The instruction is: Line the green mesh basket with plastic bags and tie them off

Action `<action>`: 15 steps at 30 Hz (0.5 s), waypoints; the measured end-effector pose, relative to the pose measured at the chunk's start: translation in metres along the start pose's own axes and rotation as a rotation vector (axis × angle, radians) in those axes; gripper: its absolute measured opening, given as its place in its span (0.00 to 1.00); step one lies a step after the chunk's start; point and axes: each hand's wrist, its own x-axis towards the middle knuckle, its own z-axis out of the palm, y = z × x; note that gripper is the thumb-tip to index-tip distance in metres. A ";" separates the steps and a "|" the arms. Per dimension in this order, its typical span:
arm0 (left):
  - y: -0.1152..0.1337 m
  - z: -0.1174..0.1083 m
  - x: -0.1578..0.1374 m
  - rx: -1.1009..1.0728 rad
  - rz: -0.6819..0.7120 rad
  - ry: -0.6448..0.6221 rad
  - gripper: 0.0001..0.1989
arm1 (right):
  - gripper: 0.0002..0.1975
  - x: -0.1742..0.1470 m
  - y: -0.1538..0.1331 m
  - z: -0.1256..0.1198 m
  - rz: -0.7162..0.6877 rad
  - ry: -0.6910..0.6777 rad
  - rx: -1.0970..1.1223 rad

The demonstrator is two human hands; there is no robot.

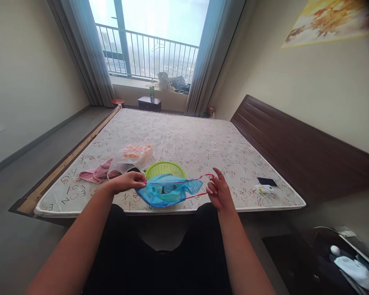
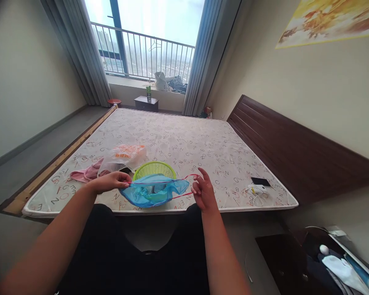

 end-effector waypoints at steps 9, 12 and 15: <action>0.034 0.070 0.014 0.162 0.224 0.046 0.16 | 0.41 -0.047 0.040 0.097 -0.028 -0.404 -0.594; 0.055 0.086 0.014 0.203 0.304 0.124 0.13 | 0.39 -0.047 0.055 0.121 -0.105 -0.371 -0.652; 0.071 0.095 0.011 0.043 0.318 0.221 0.13 | 0.20 -0.039 0.065 0.128 -0.129 -0.288 -0.745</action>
